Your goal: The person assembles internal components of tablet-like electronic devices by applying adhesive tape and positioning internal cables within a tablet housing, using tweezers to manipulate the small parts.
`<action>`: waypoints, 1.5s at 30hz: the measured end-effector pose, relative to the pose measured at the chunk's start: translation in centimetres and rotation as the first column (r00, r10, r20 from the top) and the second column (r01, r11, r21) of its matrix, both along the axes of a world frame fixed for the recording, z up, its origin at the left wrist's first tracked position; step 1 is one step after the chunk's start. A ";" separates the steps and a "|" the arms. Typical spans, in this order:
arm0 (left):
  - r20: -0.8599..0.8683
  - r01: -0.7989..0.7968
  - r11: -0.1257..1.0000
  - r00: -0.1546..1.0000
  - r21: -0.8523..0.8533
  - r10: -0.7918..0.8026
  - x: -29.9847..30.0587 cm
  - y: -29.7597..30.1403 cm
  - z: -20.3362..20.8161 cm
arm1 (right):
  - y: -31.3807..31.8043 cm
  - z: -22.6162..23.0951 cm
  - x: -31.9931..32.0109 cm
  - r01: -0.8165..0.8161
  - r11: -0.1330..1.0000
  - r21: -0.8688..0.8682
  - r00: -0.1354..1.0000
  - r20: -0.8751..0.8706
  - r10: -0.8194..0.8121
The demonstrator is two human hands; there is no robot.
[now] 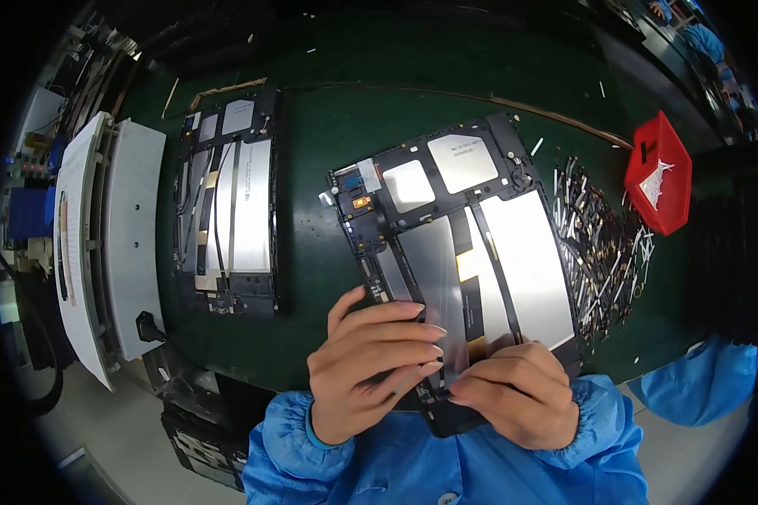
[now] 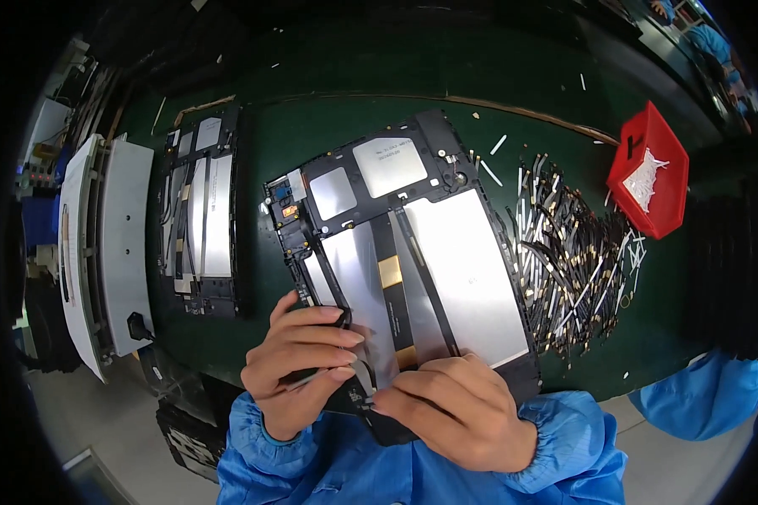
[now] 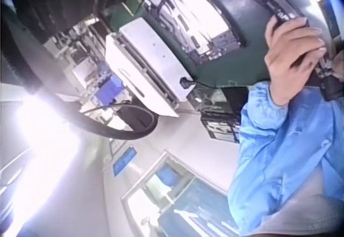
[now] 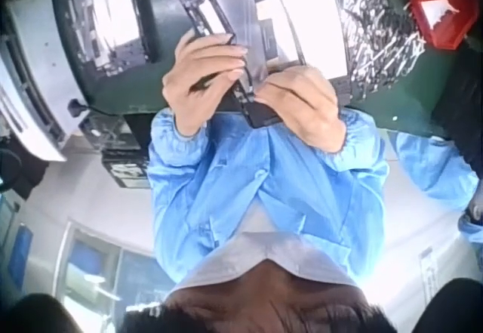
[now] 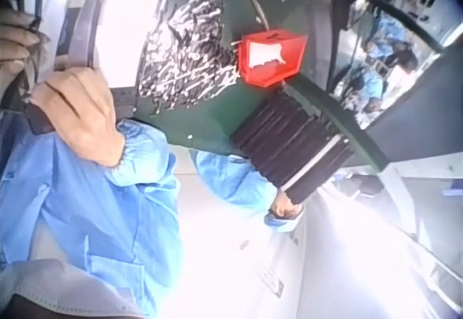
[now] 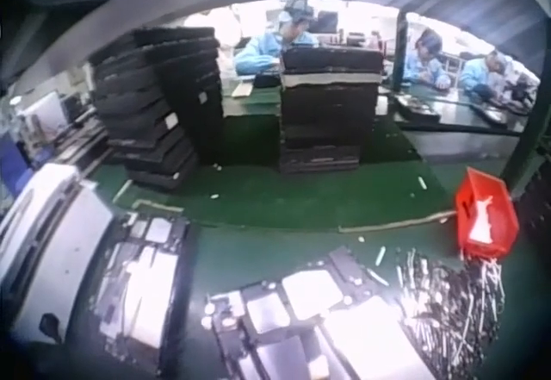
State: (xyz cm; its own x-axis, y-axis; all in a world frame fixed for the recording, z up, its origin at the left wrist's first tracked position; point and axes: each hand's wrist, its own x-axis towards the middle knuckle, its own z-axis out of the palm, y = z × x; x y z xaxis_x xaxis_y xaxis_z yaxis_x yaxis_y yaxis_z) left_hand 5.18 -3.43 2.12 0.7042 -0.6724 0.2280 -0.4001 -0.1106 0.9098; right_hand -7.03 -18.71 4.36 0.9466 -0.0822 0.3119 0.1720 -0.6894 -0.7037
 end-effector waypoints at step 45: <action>0.102 -0.091 0.983 0.992 0.161 0.075 2.0 -2.9 0.7 | -0.2 0.4 -0.1 -0.148 0.957 -0.249 0.984 -0.133 0.118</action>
State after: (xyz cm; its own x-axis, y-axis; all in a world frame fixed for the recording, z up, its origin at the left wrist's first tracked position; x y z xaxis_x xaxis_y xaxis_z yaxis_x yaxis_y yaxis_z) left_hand 7.13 -6.34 2.77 0.7395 -0.6467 0.1871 -0.4671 -0.2927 0.8344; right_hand -7.13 -18.93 4.80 0.9742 0.1151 0.1941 0.2024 -0.8258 -0.5265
